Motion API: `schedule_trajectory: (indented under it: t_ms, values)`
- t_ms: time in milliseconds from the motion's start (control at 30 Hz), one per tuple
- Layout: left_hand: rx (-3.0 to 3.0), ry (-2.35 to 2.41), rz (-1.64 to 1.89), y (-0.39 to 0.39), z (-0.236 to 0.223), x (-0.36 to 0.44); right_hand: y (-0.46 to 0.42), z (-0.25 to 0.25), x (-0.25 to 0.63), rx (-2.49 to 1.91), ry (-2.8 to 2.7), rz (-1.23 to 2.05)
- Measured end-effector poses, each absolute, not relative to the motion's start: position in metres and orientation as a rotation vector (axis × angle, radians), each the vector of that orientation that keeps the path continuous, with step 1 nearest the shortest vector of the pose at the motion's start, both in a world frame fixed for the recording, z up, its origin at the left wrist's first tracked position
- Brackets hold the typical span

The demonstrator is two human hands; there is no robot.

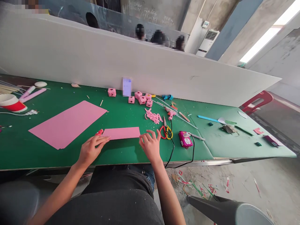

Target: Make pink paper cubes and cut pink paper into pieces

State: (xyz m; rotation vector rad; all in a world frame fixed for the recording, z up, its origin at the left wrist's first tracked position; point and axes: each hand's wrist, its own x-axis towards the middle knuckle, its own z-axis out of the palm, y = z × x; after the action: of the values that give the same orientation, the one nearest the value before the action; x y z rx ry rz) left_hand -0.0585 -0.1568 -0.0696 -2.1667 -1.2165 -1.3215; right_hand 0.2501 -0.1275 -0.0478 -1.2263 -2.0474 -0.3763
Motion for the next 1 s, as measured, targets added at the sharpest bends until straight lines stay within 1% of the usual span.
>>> schedule_trajectory:
  t_ms: [133, 233, 367, 533, 667, 767, 800, 900, 967, 1000]
  values:
    - [-2.032, -1.294, -1.364, -0.154, -0.059, -0.072, -0.117, -0.041, 0.276, -1.294, -1.916, -0.391]
    - [-2.075, -1.335, -1.356, -0.150, -0.046, -0.075, -0.120, -0.036, 0.280, -1.297, -1.855, -0.345]
    - [-2.200, -1.272, -1.336, -0.138, -0.026, -0.060, -0.125, -0.021, 0.250, -1.200, -1.949, -0.242]
    - [-2.391, -1.166, -1.306, -0.112, 0.004, -0.042, -0.094, 0.010, 0.208, -1.137, -2.126, -0.296]
    - [-2.481, -1.246, -1.360, -0.089, 0.025, -0.038, -0.063, 0.030, 0.193, -0.959, -2.238, -0.193]
    - [-2.551, -1.330, -1.373, -0.075, 0.035, -0.044, -0.050, 0.042, 0.195, -0.942, -2.266, -0.091]
    - [-2.589, -1.368, -1.382, -0.070, 0.037, -0.048, -0.047, 0.046, 0.199, -0.963, -2.264, -0.008]
    - [-2.652, -1.613, -1.524, -0.054, 0.038, -0.062, -0.035, 0.057, 0.217, -1.066, -2.100, 0.384]
    - [-2.574, -1.914, -1.789, -0.041, 0.030, -0.072, -0.024, 0.059, 0.233, -1.118, -1.950, 0.499]
    - [-2.475, -2.082, -1.984, -0.034, 0.023, -0.076, -0.018, 0.058, 0.241, -1.142, -1.877, 0.536]
